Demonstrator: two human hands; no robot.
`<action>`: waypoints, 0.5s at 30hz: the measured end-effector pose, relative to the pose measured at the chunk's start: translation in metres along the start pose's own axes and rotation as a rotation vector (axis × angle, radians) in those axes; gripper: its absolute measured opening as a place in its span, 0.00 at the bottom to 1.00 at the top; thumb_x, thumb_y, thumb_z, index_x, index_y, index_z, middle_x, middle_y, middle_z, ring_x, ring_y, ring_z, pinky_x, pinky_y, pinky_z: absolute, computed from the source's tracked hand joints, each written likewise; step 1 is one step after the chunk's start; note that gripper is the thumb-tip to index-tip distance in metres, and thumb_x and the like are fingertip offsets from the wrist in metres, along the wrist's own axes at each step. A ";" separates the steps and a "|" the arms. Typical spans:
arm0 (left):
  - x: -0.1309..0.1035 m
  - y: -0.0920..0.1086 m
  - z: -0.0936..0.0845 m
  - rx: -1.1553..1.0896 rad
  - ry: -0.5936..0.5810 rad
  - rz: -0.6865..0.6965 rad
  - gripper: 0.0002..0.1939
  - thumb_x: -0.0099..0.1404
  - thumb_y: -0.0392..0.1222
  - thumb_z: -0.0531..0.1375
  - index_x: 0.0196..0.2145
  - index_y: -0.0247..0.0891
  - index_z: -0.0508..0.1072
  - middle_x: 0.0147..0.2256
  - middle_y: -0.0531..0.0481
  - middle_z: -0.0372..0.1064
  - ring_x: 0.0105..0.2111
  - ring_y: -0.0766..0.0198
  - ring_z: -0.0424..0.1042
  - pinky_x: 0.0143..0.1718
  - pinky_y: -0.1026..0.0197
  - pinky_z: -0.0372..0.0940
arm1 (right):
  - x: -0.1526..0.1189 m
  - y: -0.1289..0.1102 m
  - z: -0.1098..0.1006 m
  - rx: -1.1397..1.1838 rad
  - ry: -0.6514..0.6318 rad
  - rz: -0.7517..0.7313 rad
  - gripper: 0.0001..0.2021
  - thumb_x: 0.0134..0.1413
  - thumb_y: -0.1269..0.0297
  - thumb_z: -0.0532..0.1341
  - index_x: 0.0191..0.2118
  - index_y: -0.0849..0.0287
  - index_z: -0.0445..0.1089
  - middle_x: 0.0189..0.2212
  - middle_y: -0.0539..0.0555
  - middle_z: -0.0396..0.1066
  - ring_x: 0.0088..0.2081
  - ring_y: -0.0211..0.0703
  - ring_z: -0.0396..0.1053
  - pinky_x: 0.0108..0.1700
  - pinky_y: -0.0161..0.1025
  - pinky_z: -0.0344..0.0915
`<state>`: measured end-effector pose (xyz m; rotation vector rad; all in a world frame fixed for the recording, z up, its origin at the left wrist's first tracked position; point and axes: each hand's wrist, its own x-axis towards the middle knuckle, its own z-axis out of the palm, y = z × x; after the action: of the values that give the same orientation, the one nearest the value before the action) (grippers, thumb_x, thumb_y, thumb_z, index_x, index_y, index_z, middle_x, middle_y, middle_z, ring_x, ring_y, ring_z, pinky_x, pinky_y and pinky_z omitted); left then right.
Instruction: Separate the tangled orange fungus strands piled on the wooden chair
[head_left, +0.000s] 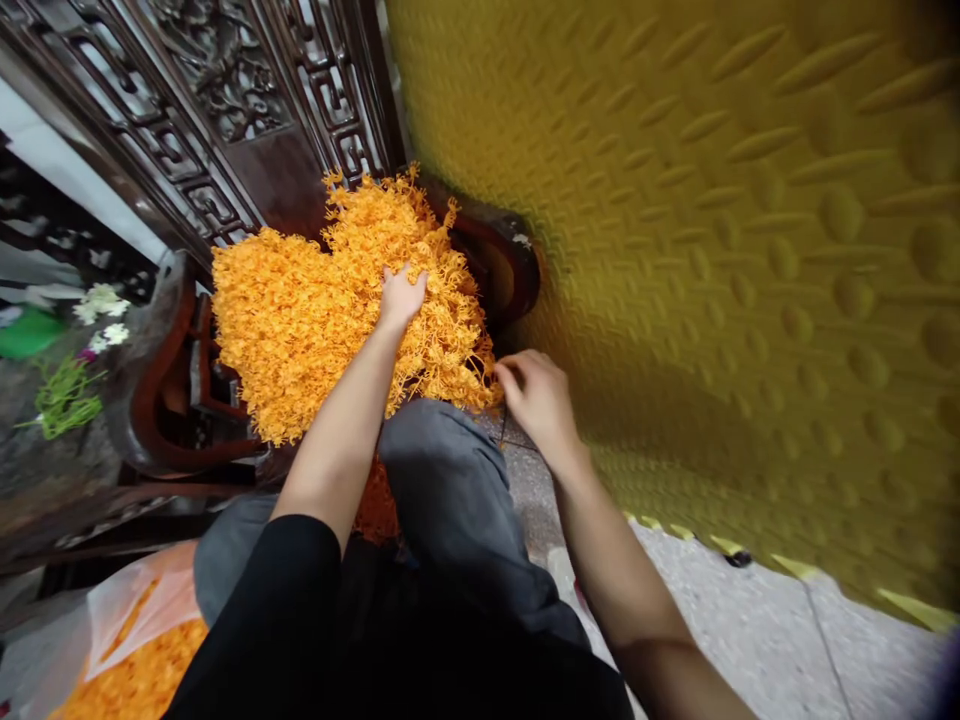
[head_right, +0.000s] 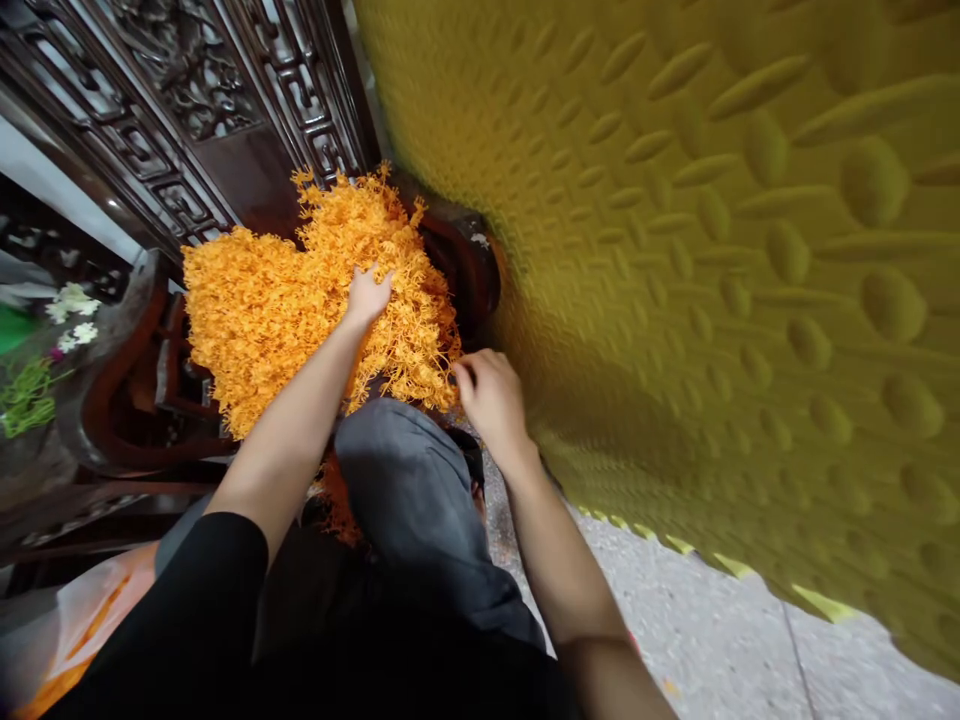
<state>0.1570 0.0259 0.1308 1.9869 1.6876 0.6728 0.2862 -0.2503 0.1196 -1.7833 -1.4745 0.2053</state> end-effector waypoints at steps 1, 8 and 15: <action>-0.001 0.001 0.000 -0.002 0.001 -0.004 0.33 0.71 0.58 0.56 0.66 0.38 0.67 0.73 0.36 0.45 0.71 0.43 0.54 0.71 0.52 0.49 | 0.010 0.000 0.011 -0.035 -0.060 -0.025 0.08 0.65 0.60 0.61 0.40 0.57 0.75 0.40 0.60 0.75 0.45 0.56 0.71 0.52 0.52 0.66; -0.001 0.002 -0.002 -0.016 0.008 -0.033 0.34 0.70 0.59 0.58 0.67 0.39 0.67 0.73 0.39 0.49 0.71 0.45 0.54 0.71 0.51 0.50 | 0.031 0.000 0.045 -0.005 -0.073 -0.046 0.08 0.62 0.71 0.57 0.35 0.60 0.73 0.41 0.63 0.72 0.44 0.52 0.68 0.50 0.47 0.64; 0.002 0.003 0.002 0.004 0.024 -0.005 0.28 0.71 0.50 0.58 0.65 0.39 0.69 0.71 0.38 0.54 0.69 0.48 0.59 0.72 0.53 0.49 | 0.040 -0.008 0.034 0.799 -0.213 0.055 0.17 0.61 0.47 0.62 0.37 0.57 0.72 0.33 0.52 0.74 0.35 0.43 0.70 0.40 0.40 0.66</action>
<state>0.1610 0.0278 0.1315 1.9844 1.7086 0.6947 0.2724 -0.1992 0.1158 -1.1648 -1.2269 0.8986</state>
